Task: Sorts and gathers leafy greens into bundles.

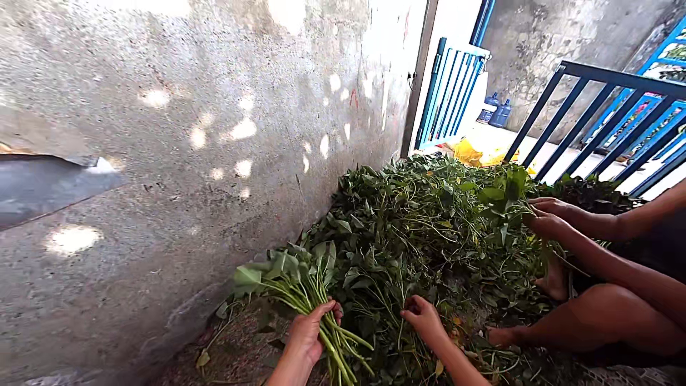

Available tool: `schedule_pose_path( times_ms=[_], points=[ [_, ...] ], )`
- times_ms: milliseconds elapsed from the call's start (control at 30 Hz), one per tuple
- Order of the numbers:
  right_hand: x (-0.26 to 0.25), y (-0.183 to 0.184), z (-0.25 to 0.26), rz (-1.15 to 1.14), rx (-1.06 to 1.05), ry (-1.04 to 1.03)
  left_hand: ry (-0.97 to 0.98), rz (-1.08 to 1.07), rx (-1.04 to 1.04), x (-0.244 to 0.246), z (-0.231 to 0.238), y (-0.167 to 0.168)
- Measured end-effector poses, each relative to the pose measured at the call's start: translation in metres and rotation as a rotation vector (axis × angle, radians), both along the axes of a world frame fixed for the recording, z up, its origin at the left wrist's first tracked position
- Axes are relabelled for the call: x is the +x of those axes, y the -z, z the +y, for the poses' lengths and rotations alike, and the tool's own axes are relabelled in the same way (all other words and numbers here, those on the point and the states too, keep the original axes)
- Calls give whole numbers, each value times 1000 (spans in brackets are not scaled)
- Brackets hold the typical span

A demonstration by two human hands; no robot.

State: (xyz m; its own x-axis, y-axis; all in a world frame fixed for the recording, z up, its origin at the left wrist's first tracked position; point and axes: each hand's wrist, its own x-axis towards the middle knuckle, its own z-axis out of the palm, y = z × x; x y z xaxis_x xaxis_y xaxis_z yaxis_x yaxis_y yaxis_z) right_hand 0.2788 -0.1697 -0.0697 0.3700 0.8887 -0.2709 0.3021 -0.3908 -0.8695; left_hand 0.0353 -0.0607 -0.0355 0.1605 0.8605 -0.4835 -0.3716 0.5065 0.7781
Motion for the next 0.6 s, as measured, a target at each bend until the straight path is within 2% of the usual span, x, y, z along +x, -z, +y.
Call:
schedule_pose_path(
  times_ms=[167,367,500,600],
  points=[
    [-42,-7,-9,-246,-12,-38,112,254,110,21,-41,-3],
    [-80,-15,-10,-365,35,-256,169,346,224,31,-54,24],
    [-78,-15,-7,-178,32,-278,198,273,169,28,-48,21],
    [-72,-6,-5,201,50,-219,210,218,89,26,-44,21]
  ],
)
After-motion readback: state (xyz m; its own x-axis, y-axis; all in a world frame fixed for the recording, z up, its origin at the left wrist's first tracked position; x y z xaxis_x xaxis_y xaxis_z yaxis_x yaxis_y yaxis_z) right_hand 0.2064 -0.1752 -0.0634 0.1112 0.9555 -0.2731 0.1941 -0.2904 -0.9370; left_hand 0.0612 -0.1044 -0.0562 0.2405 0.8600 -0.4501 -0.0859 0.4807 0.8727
